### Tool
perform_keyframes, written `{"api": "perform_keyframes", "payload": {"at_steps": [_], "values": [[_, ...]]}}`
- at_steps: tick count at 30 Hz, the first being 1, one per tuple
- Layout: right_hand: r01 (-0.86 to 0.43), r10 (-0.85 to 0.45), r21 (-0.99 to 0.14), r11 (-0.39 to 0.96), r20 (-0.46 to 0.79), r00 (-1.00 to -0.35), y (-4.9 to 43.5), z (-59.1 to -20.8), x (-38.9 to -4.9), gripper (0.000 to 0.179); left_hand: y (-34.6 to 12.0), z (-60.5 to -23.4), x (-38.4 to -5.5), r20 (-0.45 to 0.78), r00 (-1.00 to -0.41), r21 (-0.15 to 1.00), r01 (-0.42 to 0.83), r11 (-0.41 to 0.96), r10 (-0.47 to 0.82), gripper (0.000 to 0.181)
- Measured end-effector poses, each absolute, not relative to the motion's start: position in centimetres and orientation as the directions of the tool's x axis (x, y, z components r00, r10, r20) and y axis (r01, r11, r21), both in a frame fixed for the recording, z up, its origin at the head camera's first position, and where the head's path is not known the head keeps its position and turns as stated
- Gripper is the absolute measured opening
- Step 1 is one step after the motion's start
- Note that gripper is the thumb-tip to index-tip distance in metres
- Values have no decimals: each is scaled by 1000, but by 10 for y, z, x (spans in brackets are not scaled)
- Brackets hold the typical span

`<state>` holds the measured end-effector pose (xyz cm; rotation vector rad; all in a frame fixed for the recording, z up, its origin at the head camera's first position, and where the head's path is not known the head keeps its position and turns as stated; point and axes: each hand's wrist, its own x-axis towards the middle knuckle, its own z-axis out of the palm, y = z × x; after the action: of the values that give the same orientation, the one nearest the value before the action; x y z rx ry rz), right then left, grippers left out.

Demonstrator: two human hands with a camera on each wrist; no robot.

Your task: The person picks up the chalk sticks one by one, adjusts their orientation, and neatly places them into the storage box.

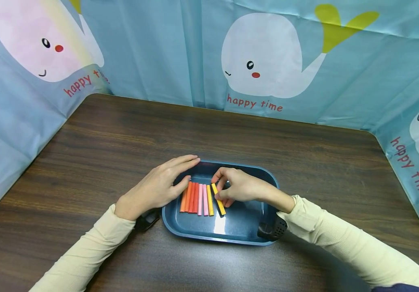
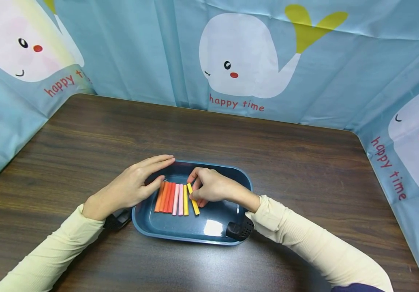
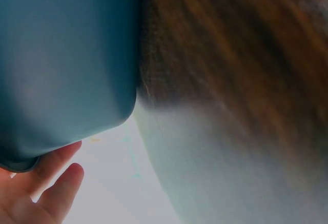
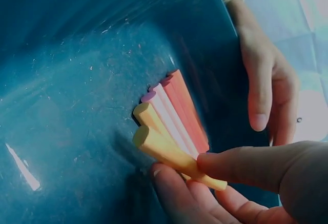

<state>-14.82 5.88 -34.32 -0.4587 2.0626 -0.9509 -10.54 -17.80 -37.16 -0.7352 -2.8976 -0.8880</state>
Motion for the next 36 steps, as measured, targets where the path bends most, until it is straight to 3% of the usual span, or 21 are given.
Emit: {"api": "perform_keyframes", "payload": {"at_steps": [14, 36], "values": [[-122, -591, -710, 694, -464, -660, 58, -355, -148, 32, -176, -372, -105, 159, -881, 517, 460, 722, 446, 53], [-98, -594, -725, 681, -470, -652, 56, -358, -148, 34, -177, -371, -105, 154, -886, 511, 451, 732, 438, 53]]}}
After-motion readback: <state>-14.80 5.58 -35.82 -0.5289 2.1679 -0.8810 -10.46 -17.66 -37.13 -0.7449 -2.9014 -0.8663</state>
